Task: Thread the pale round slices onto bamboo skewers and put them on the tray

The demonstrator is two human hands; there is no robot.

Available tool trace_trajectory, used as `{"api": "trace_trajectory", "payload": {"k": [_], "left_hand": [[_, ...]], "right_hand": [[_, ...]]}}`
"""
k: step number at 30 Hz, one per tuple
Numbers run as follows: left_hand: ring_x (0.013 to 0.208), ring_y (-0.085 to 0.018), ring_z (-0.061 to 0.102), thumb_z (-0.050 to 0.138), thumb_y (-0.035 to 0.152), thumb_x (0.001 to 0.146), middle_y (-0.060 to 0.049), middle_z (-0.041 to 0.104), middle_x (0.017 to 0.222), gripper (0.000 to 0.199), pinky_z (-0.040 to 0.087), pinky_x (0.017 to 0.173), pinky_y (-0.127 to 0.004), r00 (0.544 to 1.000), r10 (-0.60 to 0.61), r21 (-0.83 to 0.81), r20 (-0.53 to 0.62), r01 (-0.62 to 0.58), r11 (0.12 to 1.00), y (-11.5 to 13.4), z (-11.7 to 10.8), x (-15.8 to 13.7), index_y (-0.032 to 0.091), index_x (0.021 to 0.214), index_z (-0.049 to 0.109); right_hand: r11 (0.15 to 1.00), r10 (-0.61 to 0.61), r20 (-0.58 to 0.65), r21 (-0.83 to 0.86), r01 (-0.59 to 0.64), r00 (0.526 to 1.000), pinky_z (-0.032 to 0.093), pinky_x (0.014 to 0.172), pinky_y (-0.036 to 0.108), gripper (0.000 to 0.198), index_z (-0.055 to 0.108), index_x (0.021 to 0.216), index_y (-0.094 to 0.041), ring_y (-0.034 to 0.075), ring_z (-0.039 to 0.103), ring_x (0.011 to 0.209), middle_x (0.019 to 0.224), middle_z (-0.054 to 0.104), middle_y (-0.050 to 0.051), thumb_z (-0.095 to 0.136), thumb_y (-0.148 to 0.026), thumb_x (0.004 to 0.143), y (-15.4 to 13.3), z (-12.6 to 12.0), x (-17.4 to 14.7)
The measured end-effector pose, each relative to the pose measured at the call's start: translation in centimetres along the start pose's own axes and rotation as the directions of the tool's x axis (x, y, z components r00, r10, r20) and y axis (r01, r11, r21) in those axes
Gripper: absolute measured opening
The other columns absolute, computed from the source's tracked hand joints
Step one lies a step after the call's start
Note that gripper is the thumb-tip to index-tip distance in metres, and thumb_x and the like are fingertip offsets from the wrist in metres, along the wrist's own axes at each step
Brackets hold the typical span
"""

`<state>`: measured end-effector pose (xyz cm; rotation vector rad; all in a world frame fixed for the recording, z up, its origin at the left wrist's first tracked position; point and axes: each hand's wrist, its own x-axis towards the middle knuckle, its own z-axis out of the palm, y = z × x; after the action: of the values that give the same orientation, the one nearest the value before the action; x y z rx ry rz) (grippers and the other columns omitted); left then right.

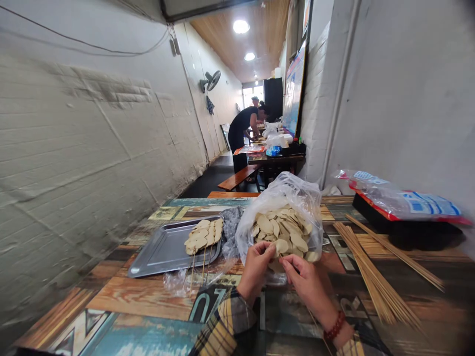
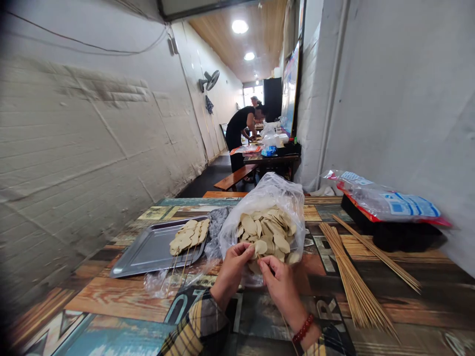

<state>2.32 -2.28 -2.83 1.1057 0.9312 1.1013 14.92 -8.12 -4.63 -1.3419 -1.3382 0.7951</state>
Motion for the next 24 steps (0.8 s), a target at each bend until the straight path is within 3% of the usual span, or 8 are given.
{"api": "trace_trajectory", "payload": {"k": [12, 17, 24], "left_hand": [[0.052, -0.007, 0.039, 0.076, 0.043, 0.061, 0.003, 0.052, 0.055, 0.033, 0.03, 0.052, -0.021, 0.998, -0.021, -0.003, 0.052, 0.021, 1.0, -0.3, 0.2, -0.2, 0.013, 0.064, 0.064], [0.05, -0.007, 0.042, 0.079, 0.041, 0.058, 0.003, 0.054, 0.057, 0.033, 0.032, 0.051, -0.021, 0.995, -0.074, -0.114, 0.068, 0.081, 0.99, 0.0, 0.1, 0.0, 0.013, 0.067, 0.063], [0.052, -0.006, 0.047, 0.083, 0.036, 0.054, 0.003, 0.057, 0.062, 0.034, 0.036, 0.053, -0.02, 0.996, -0.087, -0.297, -0.037, 0.072, 0.952, 0.8, -0.6, 0.3, 0.014, 0.07, 0.063]], "right_hand": [[0.999, 0.005, -0.007, 0.042, -0.005, 1.0, 0.037, 0.049, 0.024, 0.043, 0.06, 0.067, -0.019, 0.014, 0.048, 0.049, 0.05, 0.051, -0.003, 0.047, -0.057, 0.086, 0.3, 0.1, 0.4], [0.996, 0.022, 0.038, 0.08, -0.025, 0.999, 0.036, 0.05, 0.023, 0.04, 0.061, 0.069, -0.018, 0.013, 0.047, 0.05, 0.051, 0.051, -0.004, 0.05, -0.052, 0.085, 0.2, -0.1, 0.4], [1.0, -0.006, 0.095, 0.017, 0.004, 0.995, 0.036, 0.05, 0.022, 0.033, 0.066, 0.078, -0.017, 0.012, 0.049, 0.049, 0.05, 0.052, -0.004, 0.049, -0.044, 0.088, -0.6, -0.2, -0.4]]}}
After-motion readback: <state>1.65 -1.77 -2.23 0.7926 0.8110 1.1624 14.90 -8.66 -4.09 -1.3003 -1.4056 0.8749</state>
